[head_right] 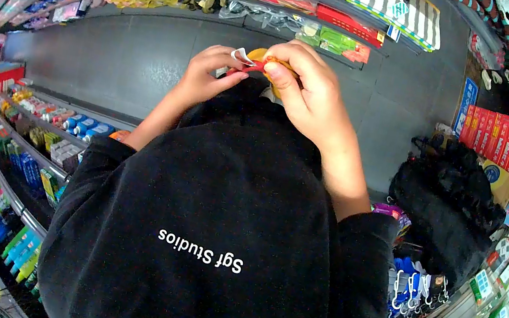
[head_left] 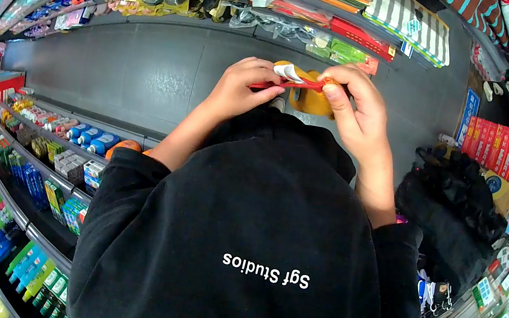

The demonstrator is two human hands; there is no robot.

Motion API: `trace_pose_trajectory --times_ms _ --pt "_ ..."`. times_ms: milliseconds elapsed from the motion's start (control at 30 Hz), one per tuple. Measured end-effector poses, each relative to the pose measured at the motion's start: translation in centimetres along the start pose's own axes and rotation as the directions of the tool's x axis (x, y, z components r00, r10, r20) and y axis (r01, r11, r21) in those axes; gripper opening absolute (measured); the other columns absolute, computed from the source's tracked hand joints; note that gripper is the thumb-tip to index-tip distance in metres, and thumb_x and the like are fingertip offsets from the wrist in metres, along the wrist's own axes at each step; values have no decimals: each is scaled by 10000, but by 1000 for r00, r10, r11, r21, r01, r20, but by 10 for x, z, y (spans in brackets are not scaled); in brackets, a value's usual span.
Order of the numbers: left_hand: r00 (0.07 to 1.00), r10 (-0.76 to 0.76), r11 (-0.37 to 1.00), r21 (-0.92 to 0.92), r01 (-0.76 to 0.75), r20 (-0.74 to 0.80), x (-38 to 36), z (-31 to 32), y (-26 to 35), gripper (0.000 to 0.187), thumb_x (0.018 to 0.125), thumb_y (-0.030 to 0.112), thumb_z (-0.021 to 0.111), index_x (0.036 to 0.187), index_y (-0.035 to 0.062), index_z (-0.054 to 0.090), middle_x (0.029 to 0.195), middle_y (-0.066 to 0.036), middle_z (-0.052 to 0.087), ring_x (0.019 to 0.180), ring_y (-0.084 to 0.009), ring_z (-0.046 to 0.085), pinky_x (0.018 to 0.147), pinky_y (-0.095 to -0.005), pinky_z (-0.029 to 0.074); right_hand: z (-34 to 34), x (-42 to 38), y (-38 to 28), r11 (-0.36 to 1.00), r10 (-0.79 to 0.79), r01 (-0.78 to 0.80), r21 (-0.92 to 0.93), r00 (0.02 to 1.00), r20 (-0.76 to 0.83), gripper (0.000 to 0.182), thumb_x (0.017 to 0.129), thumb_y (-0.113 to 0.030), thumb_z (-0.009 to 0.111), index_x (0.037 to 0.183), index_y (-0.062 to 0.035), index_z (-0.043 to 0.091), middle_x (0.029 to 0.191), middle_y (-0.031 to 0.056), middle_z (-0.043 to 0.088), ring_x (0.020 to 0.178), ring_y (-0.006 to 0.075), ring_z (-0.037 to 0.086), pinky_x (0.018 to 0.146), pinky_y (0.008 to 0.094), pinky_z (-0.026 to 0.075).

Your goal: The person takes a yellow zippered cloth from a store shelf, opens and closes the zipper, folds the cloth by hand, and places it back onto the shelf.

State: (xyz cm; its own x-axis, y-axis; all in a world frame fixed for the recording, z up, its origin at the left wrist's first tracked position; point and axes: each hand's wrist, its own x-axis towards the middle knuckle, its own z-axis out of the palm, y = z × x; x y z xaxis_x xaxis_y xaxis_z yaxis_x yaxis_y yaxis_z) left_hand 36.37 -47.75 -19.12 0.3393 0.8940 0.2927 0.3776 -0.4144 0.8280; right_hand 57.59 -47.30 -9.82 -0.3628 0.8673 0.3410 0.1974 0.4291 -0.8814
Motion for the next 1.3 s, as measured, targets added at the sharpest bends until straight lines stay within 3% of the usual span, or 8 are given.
trace_pose_trajectory --times_ms 267,333,633,967,1033,1167,1233,1300 --pt "993 95 990 102 -101 64 9 4 1 160 717 63 679 875 47 657 1058 -80 617 942 -255 581 820 -351 445 0 1 -3 1000 1 -2 29 999 39 104 833 -67 572 904 8 555 771 86 542 668 186 518 598 279 424" --pt "972 204 965 141 -219 115 11 6 -2 165 718 102 670 880 75 662 1051 -68 622 919 -265 585 819 -361 453 0 0 -4 999 25 -27 34 998 62 99 832 -71 574 896 3 558 756 84 536 667 190 517 603 282 424" --pt "984 178 979 96 -179 18 8 11 -7 157 733 91 668 880 39 648 889 -98 644 859 -278 608 806 -366 466 -7 0 -5 1000 15 -13 -21 998 65 110 833 -87 576 891 6 561 763 93 542 685 204 526 626 291 429" --pt "984 177 977 130 -171 -34 4 2 -10 203 693 66 709 882 35 642 871 -99 645 802 -243 626 707 -319 498 -13 1 -7 999 11 -10 -35 999 33 128 833 -99 577 895 12 567 803 101 566 723 208 549 651 287 434" --pt "992 66 997 34 -63 -109 0 5 -6 232 689 84 721 900 44 634 837 -94 637 772 -242 623 690 -317 496 -14 2 -6 999 -19 20 -48 1000 25 128 835 -97 575 901 13 569 827 107 577 757 211 562 680 286 439" --pt "991 -128 992 -21 127 -47 -1 4 2 252 686 90 728 914 53 627 802 -90 623 753 -239 615 671 -318 494 -15 2 -7 999 -9 9 -52 1000 5 130 844 -98 568 908 15 570 843 102 583 782 206 565 709 286 442" --pt "998 34 998 55 -37 61 1 2 -2 245 691 103 722 913 57 629 780 -84 613 736 -244 604 667 -321 491 -15 1 -7 999 35 -35 7 999 -16 133 850 -98 564 914 19 570 859 97 587 801 195 565 731 282 441" --pt "994 83 992 93 -89 64 -2 6 -12 243 696 112 716 916 56 629 788 -86 615 743 -248 603 667 -324 490 -17 0 -8 999 40 -41 -21 999 -34 135 854 -101 563 916 18 572 863 93 589 807 191 564 734 280 439"
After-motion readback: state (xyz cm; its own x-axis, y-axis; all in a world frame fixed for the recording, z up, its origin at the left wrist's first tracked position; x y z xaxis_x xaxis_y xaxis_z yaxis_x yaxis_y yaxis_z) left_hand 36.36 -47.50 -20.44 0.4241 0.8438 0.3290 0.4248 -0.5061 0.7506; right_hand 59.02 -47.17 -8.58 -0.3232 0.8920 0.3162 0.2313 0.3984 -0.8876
